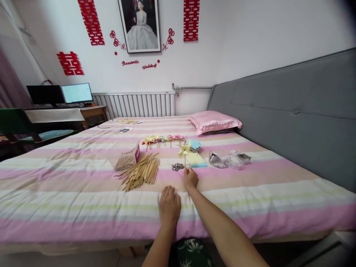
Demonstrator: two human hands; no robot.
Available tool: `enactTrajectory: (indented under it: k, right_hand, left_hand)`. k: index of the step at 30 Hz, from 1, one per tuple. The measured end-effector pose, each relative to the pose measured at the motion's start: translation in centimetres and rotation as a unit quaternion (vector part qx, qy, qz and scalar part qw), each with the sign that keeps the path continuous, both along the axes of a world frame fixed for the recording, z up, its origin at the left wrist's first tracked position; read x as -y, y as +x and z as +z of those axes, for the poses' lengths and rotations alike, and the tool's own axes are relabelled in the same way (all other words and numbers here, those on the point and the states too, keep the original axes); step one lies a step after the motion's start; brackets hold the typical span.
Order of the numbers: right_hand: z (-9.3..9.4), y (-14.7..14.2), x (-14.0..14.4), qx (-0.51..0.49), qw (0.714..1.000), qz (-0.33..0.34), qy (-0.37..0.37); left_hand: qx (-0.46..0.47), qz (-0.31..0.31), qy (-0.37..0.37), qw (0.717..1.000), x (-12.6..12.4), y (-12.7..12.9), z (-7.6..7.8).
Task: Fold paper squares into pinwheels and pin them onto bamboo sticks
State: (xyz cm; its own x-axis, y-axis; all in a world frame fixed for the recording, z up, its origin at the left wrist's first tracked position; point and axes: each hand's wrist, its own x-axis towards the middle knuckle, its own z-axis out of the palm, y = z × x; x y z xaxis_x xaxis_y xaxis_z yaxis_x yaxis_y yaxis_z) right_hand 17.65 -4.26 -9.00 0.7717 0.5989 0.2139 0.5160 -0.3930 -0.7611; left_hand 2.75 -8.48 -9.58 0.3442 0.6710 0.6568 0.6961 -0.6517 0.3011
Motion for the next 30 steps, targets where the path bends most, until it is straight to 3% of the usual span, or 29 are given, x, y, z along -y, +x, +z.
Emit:
enactTrajectory:
  k: [30]
  right_hand:
    - [-0.19, 0.01, -0.09, 0.001, 1.000, 0.003, 0.002]
  left_hand:
    - [0.034, 0.005, -0.044, 0.998, 0.77, 0.04, 0.49]
